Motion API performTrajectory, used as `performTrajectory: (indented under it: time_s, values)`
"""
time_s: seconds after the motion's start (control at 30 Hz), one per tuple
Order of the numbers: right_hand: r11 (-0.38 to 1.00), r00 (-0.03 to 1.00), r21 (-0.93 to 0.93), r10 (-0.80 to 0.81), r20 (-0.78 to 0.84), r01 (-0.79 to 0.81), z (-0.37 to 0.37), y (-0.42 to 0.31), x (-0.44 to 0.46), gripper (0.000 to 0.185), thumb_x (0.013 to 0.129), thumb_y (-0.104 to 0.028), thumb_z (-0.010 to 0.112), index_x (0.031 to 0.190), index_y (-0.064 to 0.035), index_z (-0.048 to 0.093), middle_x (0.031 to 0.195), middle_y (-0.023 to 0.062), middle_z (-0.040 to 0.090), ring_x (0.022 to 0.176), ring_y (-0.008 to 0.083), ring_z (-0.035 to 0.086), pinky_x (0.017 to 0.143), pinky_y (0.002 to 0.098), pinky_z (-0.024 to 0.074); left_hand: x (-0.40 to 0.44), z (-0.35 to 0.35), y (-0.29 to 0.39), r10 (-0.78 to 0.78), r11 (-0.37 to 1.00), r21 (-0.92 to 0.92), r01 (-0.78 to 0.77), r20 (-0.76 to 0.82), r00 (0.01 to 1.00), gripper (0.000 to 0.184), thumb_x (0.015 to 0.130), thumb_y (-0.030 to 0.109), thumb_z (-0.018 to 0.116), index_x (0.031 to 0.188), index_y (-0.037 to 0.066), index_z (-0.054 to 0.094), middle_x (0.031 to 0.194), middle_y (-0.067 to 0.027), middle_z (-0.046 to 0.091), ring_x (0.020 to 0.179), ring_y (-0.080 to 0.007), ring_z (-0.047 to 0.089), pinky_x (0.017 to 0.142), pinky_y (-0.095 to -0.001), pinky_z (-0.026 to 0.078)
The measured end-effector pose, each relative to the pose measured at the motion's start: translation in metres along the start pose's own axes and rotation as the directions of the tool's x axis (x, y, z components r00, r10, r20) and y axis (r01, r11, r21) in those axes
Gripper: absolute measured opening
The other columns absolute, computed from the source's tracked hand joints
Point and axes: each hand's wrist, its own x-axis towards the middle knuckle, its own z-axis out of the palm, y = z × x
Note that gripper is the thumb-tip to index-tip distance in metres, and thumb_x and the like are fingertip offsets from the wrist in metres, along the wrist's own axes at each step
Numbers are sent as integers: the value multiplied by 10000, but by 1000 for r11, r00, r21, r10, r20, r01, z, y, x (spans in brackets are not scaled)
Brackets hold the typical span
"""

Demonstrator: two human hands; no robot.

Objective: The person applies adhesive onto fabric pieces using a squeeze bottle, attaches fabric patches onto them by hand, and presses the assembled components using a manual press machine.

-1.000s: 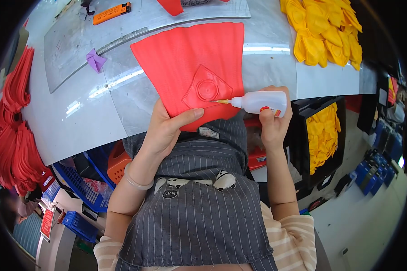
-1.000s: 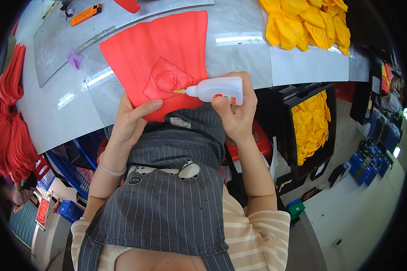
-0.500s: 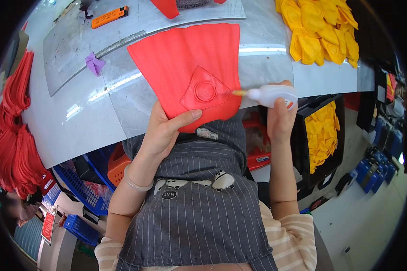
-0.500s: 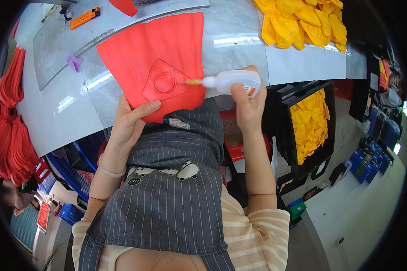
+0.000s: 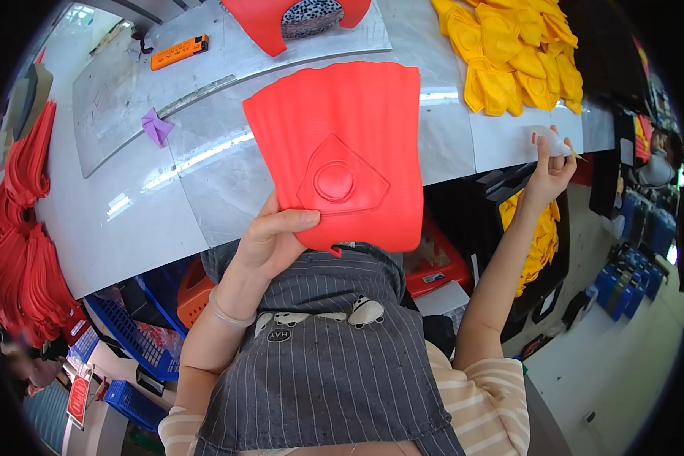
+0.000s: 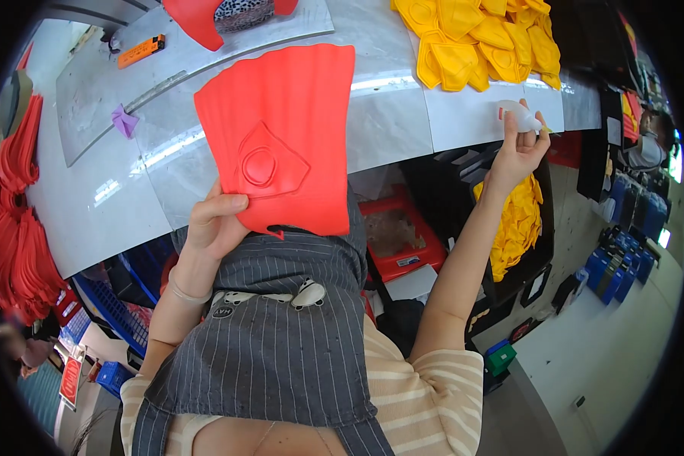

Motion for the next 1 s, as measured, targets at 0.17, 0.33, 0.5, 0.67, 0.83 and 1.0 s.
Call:
performTrajectory:
  time_s: [0.17,0.33,0.5,0.67,0.83,1.0]
  values:
    - [997,994,-55,-52,-95,47,1,32,0,469,835,-33,686,1183,28,376,1208,237,558,1127,260,556,990,342,431,1,4,-4,-36,999,-40,36,-3,999,621,777,-42,569,1357,-11,349,1305,-133,492,1213,-258,493,1022,-410,399]
    - [878,902,-460,-301,-308,135,5,25,-29,431,812,-96,723,1119,7,439,1126,132,516,1036,231,514,901,347,420,0,10,-3,16,996,83,-11,-52,999,621,777,-26,610,1346,-16,361,1285,-126,507,1203,-248,499,1017,-400,403]
    - [891,952,-343,-306,31,297,34,-12,-41,158,833,-73,674,961,-29,591,974,62,595,902,175,565,753,292,458,-1,16,0,126,903,428,-26,-207,970,539,767,-10,678,1260,-19,459,1191,-110,581,1093,-197,575,964,-333,433]
    - [710,788,-422,-311,531,564,62,-41,15,401,737,-42,697,1116,-84,573,1086,91,598,1039,275,549,863,371,425,-3,15,1,219,862,501,-74,-236,947,478,769,-11,684,1212,-20,507,1149,-97,607,1082,-171,575,947,-320,438]
    - [366,639,-575,-75,765,731,64,-55,51,513,699,-101,745,1167,-116,535,1175,103,566,1156,311,484,935,405,383,-7,12,0,216,887,453,-87,-240,946,478,777,-6,681,1219,-14,498,1157,-99,601,1090,-178,572,938,-319,447]
    - [416,678,-571,-175,714,708,60,-67,47,368,764,-106,720,1080,-76,533,967,93,591,920,320,553,775,351,452,-10,10,6,104,966,252,-57,-180,978,478,794,7,678,1231,-5,486,1160,-94,595,1066,-172,582,902,-315,477]
